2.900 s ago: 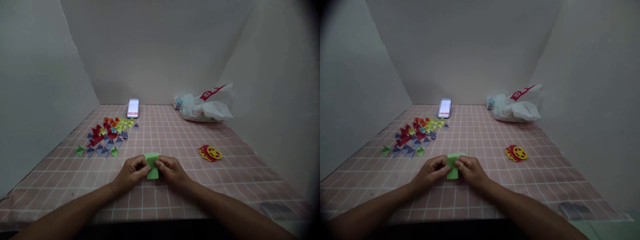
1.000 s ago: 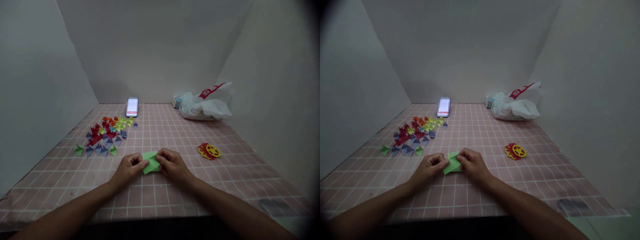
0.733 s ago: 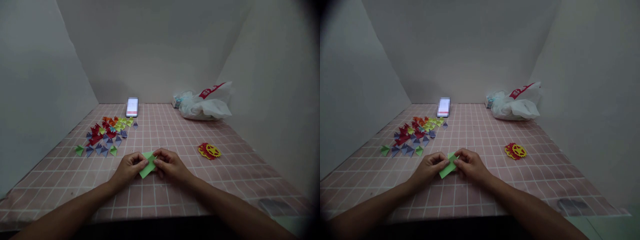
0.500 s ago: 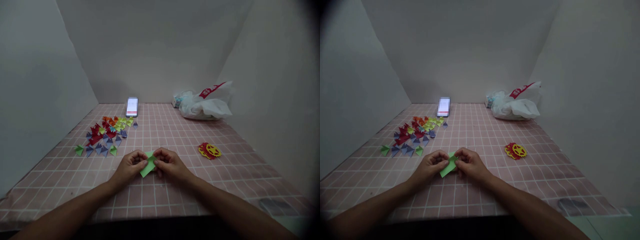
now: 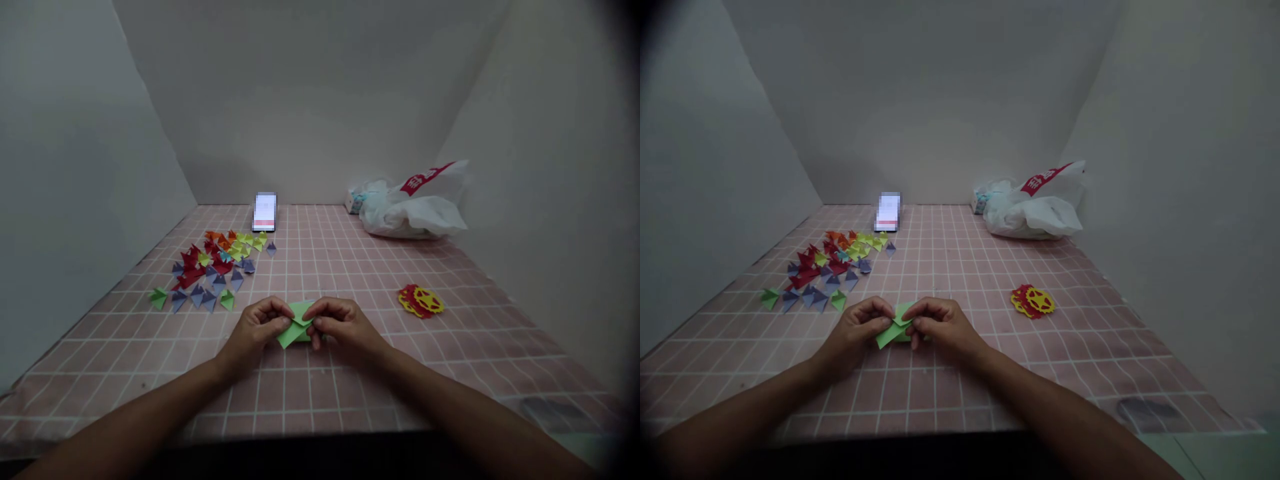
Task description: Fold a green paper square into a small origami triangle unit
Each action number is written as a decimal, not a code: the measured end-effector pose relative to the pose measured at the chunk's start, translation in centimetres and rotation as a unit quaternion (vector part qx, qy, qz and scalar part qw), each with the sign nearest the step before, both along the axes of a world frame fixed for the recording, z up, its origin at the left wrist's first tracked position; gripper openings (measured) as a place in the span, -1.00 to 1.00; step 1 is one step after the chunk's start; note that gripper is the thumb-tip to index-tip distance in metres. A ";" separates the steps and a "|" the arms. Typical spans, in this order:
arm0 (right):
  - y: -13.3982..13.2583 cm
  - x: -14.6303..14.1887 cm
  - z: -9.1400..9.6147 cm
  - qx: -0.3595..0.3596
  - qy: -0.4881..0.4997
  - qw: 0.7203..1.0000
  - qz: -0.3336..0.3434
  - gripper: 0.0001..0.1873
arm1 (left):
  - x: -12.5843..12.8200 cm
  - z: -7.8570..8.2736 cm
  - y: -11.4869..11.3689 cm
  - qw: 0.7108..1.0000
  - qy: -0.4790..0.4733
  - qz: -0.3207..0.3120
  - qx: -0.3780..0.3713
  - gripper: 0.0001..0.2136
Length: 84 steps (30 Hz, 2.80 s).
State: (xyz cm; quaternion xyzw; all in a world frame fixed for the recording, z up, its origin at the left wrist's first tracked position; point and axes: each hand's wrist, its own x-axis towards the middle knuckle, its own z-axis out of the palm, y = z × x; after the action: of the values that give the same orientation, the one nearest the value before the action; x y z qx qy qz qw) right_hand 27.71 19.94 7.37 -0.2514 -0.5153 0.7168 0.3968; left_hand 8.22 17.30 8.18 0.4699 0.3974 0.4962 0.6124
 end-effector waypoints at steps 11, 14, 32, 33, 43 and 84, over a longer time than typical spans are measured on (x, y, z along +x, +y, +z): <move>-0.1 0.1 0.1 0.010 0.025 0.999 0.032 -0.80 | -0.1 -0.2 -0.1 0.997 -0.058 -0.029 -0.052 -0.91; -0.1 0.2 0.1 0.017 0.032 0.998 0.045 -0.81 | -0.2 -0.3 -0.1 0.995 -0.066 -0.045 -0.058 -0.91; -0.2 0.2 -0.1 -0.004 -0.002 0.999 0.045 -0.86 | 0.1 -0.2 -0.2 0.997 -0.021 -0.028 -0.063 -0.79; -0.1 0.2 -0.1 -0.002 -0.001 0.999 0.046 -0.87 | 0.1 -0.1 -0.2 0.998 -0.018 -0.028 -0.060 -0.79; -0.3 0.2 0.2 0.056 -0.069 0.996 -0.002 -0.83 | 0.3 0.4 -0.4 0.999 0.027 -0.028 -0.037 -0.79; -0.5 0.4 0.1 0.028 -0.002 0.999 0.020 -0.82 | 0.1 -0.1 -0.4 0.990 -0.088 -0.090 -0.066 -0.89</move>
State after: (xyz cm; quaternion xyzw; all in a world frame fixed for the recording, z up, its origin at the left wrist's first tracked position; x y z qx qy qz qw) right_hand 28.15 19.49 7.44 -0.2311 -0.5408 0.7092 0.3887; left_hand 8.34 16.90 8.06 0.4167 0.3303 0.4513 0.7166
